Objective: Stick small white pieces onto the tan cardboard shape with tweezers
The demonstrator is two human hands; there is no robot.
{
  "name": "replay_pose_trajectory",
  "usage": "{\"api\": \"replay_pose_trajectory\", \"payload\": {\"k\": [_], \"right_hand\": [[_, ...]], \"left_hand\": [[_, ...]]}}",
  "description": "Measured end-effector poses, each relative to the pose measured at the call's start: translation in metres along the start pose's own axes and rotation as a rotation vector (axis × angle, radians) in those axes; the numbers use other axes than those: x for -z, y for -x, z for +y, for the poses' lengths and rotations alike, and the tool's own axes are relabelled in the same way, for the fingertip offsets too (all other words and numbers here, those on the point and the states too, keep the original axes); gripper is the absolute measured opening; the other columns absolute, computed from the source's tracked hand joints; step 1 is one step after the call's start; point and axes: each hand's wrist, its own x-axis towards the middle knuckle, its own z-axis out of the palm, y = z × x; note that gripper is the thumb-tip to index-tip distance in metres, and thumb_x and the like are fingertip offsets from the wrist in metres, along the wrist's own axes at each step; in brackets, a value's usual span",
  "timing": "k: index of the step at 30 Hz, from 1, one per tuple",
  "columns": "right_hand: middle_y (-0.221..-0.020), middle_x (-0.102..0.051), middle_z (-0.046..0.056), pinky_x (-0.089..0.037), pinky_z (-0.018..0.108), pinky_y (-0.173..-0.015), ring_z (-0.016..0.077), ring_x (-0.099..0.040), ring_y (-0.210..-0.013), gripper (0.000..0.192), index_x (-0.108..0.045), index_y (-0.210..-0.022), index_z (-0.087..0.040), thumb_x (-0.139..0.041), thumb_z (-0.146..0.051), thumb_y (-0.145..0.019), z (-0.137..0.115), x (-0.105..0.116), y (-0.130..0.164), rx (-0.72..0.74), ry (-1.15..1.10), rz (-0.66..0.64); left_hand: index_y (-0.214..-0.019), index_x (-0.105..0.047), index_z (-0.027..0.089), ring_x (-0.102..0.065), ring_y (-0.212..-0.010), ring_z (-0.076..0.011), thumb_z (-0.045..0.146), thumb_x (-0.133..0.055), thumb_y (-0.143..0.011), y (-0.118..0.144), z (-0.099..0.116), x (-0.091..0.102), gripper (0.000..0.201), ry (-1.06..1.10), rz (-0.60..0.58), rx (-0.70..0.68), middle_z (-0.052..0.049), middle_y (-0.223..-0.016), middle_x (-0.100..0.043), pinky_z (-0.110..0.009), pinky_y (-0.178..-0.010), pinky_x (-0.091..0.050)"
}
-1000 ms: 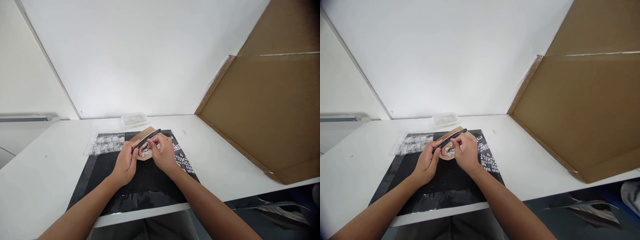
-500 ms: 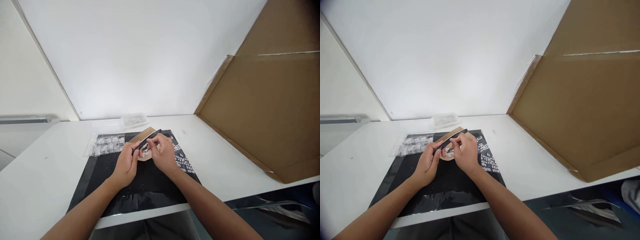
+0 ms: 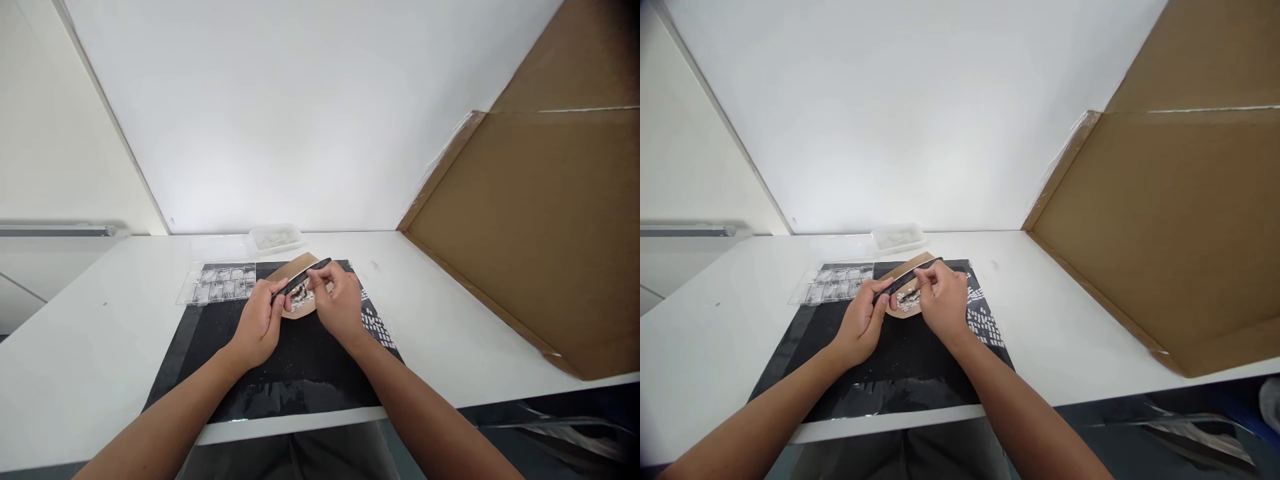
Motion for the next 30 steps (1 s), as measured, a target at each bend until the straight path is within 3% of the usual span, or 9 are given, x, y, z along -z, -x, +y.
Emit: {"api": "replay_pose_trajectory", "payload": {"k": [4,11,14,18,25,30], "right_hand": [[-0.073,-0.073,-0.001,-0.046,0.033,-0.074,0.0183,-0.065,-0.064,0.027,-0.057,-0.075,-0.024,-0.058,-0.038,-0.098,0.016,0.009,-0.009,-0.116,0.031,0.111],[-0.074,-0.073,-0.003,-0.04,0.037,-0.091,0.0167,-0.067,-0.069,0.026,-0.059,-0.076,-0.023,-0.058,-0.035,-0.099,0.001,-0.002,0.002,0.01,-0.005,-0.05],[-0.073,-0.073,-0.003,-0.04,0.035,-0.088,0.0157,-0.066,-0.066,0.024,-0.059,-0.077,-0.022,-0.059,-0.034,-0.099,0.005,0.002,-0.003,-0.03,0.017,0.022],[-0.072,-0.073,-0.002,-0.042,0.033,-0.081,0.0165,-0.065,-0.064,0.026,-0.056,-0.075,-0.022,-0.059,-0.036,-0.098,0.019,0.008,-0.01,-0.129,0.067,0.129],[-0.074,-0.073,-0.003,-0.036,0.036,-0.092,0.0154,-0.067,-0.069,0.027,-0.058,-0.077,-0.022,-0.055,-0.034,-0.101,0.0,-0.005,0.005,0.011,0.02,-0.024],[-0.072,-0.073,-0.001,-0.042,0.033,-0.083,0.0173,-0.066,-0.068,0.027,-0.058,-0.077,-0.022,-0.057,-0.037,-0.099,0.01,0.002,-0.004,-0.077,0.0,0.076]], "left_hand": [[-0.127,-0.052,0.022,-0.058,-0.097,-0.0222,0.024,-0.039,-0.105,0.0,0.003,-0.001,0.026,-0.009,-0.038,-0.011,-0.006,-0.097,-0.059,-0.04,-0.094,-0.044],[-0.125,-0.052,0.02,-0.058,-0.094,-0.0214,0.028,-0.039,-0.105,0.001,0.0,0.0,0.025,-0.013,0.001,0.042,-0.006,-0.099,-0.057,-0.04,-0.093,-0.045],[-0.13,-0.05,0.02,-0.059,-0.095,-0.0223,0.028,-0.039,-0.105,0.0,0.0,0.0,0.028,-0.008,-0.008,0.034,-0.006,-0.099,-0.058,-0.041,-0.094,-0.045],[-0.117,-0.055,0.021,-0.058,-0.097,-0.0227,0.025,-0.039,-0.104,0.001,0.003,-0.003,0.021,-0.01,-0.036,-0.001,-0.006,-0.098,-0.058,-0.04,-0.096,-0.043],[-0.128,-0.051,0.022,-0.059,-0.093,-0.0208,0.026,-0.039,-0.105,0.002,0.0,-0.002,0.026,-0.013,-0.008,0.031,-0.005,-0.098,-0.058,-0.038,-0.091,-0.045],[-0.118,-0.056,0.021,-0.059,-0.096,-0.022,0.026,-0.04,-0.104,0.0,0.002,-0.001,0.022,-0.021,-0.018,0.027,-0.006,-0.099,-0.058,-0.039,-0.093,-0.045]]}}
